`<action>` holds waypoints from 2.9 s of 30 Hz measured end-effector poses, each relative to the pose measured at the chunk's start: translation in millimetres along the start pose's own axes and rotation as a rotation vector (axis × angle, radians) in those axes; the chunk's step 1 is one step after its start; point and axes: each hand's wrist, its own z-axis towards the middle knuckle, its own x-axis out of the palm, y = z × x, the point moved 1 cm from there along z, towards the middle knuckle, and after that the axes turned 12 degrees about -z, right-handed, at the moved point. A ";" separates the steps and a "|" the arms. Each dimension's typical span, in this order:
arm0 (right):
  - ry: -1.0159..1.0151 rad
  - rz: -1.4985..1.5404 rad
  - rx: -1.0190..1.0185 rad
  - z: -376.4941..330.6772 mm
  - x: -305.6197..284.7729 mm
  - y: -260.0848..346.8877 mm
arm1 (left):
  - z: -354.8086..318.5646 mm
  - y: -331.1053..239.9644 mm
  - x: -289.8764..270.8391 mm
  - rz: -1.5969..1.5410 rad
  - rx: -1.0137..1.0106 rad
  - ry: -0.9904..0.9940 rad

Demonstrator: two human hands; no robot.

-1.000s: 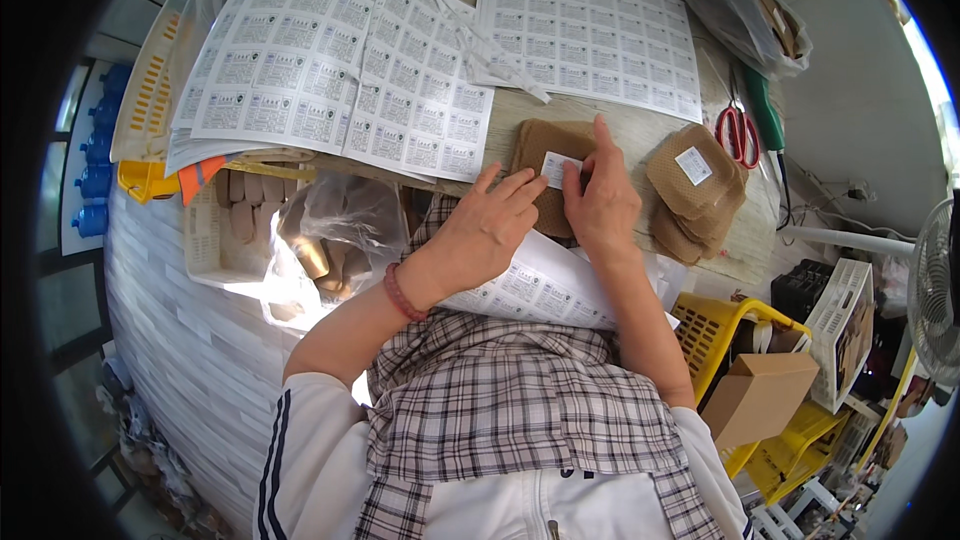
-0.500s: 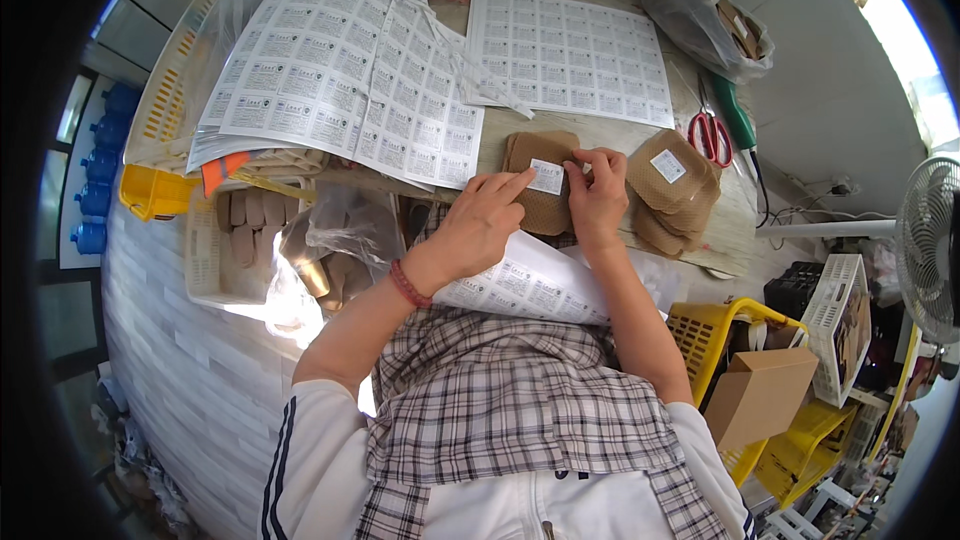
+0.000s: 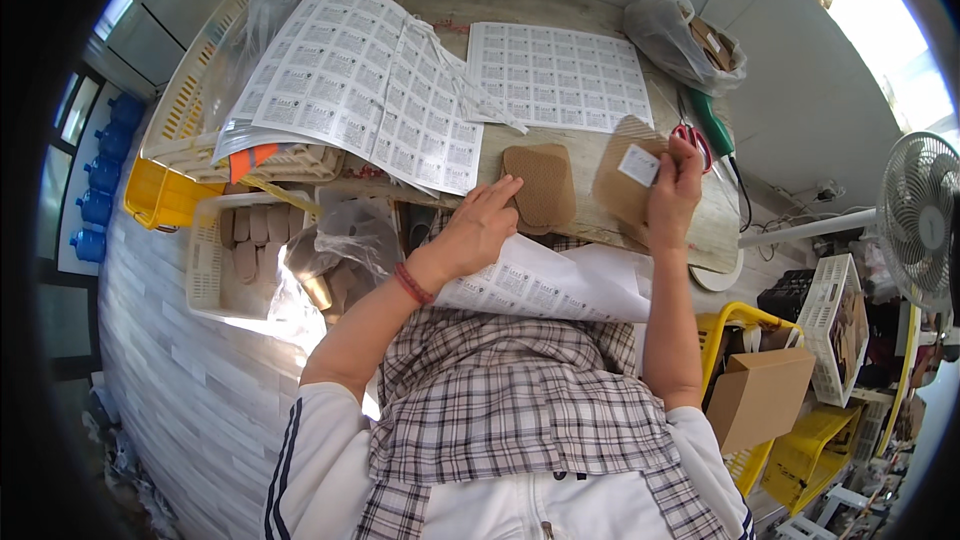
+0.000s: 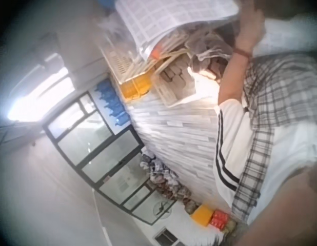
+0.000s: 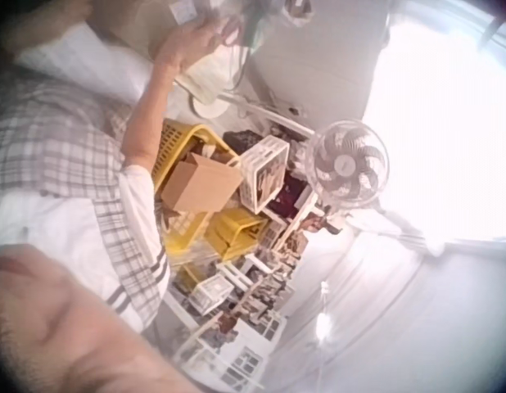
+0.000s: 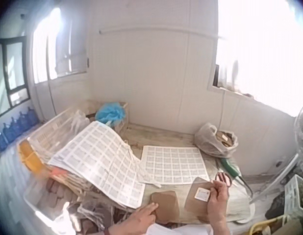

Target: The person places small brown pouches into a plastic bag and then removes them. They peel individual labels from a sheet and affix them to the pouches one by one, stacking the labeled pouches on the table.

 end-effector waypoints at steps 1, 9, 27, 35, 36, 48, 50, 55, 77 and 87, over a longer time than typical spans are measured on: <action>0.007 -0.158 -0.008 10.2 -13.6 -5.4 | -2.1 -0.8 -0.1 -0.010 0.007 -0.009; 0.634 -0.334 -0.224 -71.9 -46.3 32.9 | -34.5 -34.7 -46.4 -0.199 -0.195 -0.112; 0.466 0.188 0.161 -159.7 -52.3 6.9 | -141.6 -12.0 -48.4 -0.164 -0.667 -0.497; 0.559 0.584 0.465 -154.4 -48.9 6.9 | -156.9 -26.9 -49.4 -0.195 -0.700 -0.794; 0.543 0.563 0.432 -153.6 -48.3 8.2 | -163.5 -28.2 -50.9 -0.295 -0.731 -0.871; 0.568 0.496 0.397 -153.1 -49.9 9.4 | -175.9 -55.2 -51.3 -0.589 -0.607 -0.918; 0.580 0.505 0.430 -153.0 -51.3 5.8 | -172.0 -55.6 -56.6 -0.690 -0.635 -0.861; 0.681 0.585 0.415 -134.9 -65.3 20.1 | -162.9 -52.8 -74.1 -0.894 -0.765 -0.684; 0.710 0.031 0.053 -118.0 -83.9 41.3 | -174.0 -49.7 -87.8 -0.465 -0.861 -0.377; 0.756 0.043 -0.102 -129.8 -61.0 62.2 | -83.1 -77.8 -54.9 0.057 -0.138 -0.087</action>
